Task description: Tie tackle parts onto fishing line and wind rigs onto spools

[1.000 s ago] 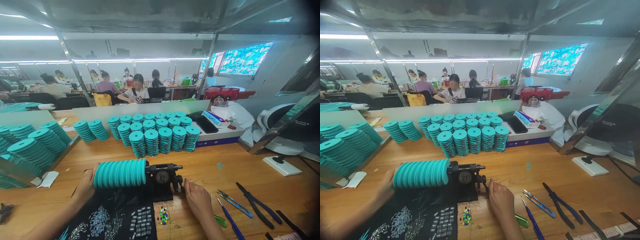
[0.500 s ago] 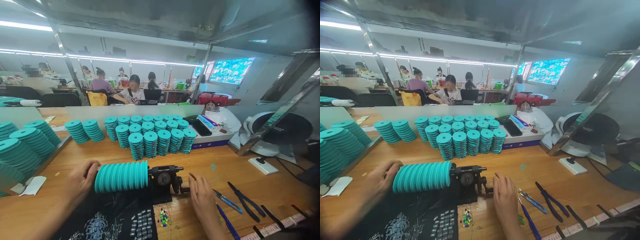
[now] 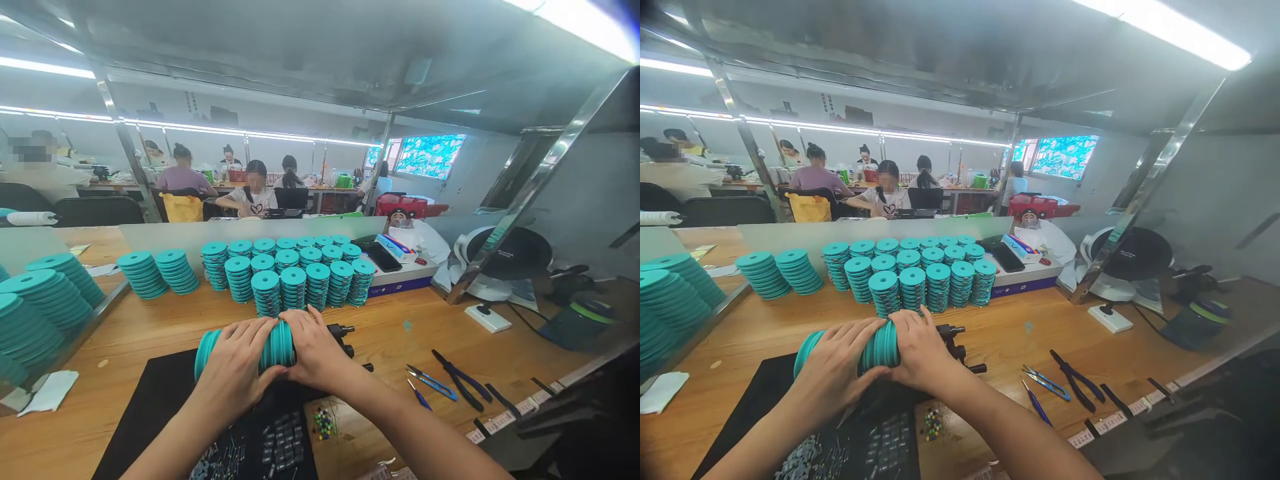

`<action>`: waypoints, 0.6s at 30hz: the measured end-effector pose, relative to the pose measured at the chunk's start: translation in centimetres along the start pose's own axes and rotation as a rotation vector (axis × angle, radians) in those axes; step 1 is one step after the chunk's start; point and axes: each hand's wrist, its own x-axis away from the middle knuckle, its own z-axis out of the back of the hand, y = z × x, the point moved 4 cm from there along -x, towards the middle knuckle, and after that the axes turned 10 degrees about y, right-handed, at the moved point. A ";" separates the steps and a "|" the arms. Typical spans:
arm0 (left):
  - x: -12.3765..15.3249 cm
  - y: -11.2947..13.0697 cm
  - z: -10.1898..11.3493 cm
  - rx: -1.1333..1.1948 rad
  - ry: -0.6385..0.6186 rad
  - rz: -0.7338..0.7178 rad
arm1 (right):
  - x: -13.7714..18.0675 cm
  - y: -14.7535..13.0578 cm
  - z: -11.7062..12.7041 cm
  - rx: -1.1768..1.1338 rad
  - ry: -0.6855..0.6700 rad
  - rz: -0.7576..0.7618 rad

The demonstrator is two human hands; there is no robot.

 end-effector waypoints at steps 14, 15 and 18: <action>-0.5 -0.1 0.1 -0.027 -0.017 0.043 | -0.4 0.1 0.5 0.036 -0.002 0.096; -0.7 -0.1 0.2 -0.025 -0.023 0.045 | -0.4 0.0 0.5 0.043 -0.007 0.088; -0.8 0.4 0.9 0.018 0.018 0.019 | 0.0 -0.4 0.9 0.078 0.002 0.074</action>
